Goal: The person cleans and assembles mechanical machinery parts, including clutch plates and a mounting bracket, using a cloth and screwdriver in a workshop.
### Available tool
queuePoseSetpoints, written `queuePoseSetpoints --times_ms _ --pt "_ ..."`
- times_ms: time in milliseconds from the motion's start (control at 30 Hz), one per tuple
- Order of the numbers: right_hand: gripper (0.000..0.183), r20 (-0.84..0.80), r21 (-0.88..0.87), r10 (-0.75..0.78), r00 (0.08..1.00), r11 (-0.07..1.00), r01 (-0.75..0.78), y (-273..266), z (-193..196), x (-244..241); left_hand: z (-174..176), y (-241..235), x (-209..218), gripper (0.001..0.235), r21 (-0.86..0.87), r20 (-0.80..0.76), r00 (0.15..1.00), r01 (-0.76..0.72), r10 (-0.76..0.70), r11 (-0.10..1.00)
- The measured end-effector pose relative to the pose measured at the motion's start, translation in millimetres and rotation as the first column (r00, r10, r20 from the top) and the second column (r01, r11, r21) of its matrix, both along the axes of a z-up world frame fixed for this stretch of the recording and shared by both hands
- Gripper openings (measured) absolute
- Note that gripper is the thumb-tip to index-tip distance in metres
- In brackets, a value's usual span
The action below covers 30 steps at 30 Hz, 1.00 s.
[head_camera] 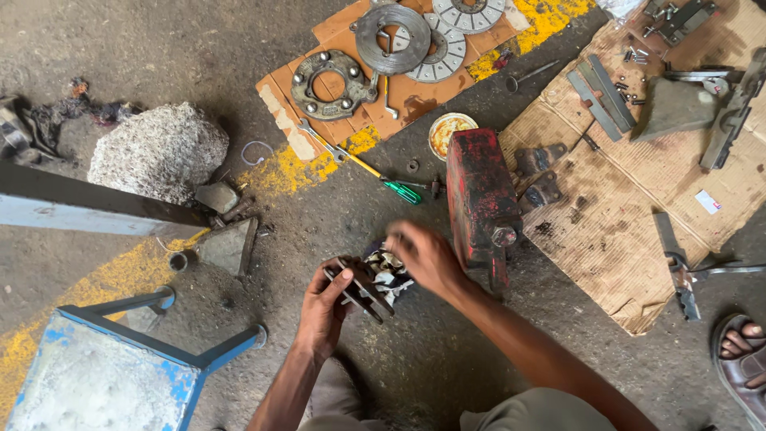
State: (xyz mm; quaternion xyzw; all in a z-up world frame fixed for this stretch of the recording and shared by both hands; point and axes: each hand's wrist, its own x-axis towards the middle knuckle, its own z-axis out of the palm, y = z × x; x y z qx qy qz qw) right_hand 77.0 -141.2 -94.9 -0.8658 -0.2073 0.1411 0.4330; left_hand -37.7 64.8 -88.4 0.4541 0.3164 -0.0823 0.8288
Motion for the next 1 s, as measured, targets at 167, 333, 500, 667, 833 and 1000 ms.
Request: queuePoseSetpoints --times_ms 167,333,500,667,833,1000 --pt "0.057 0.337 -0.221 -0.279 0.899 0.905 0.363 31 -69 47 12 9 3 0.037 -0.024 -0.002 1.000 -0.008 0.008 1.000" --pt "0.058 0.061 -0.357 -0.577 0.815 0.750 0.557 45 -127 89 25 14 14 0.036 -0.035 0.038 0.999 0.029 -0.027 0.999" --pt "0.032 0.186 -0.258 -0.506 0.842 0.802 0.539 27 -151 89 26 22 21 0.035 0.016 0.045 0.998 0.051 -0.052 0.999" --pt "0.032 -0.112 0.005 -0.411 0.905 0.910 0.414 26 -108 44 26 41 28 0.034 0.005 0.026 0.999 -0.025 0.025 1.000" --pt "0.048 -0.616 0.557 -0.010 0.788 0.702 0.444 15 -23 -11 29 53 32 0.034 -0.052 -0.014 0.995 -0.098 0.097 0.994" --pt "0.030 -0.572 0.577 0.161 0.804 0.776 0.255 -11 19 -54 27 36 34 0.039 -0.140 -0.070 0.987 -0.150 0.142 0.979"
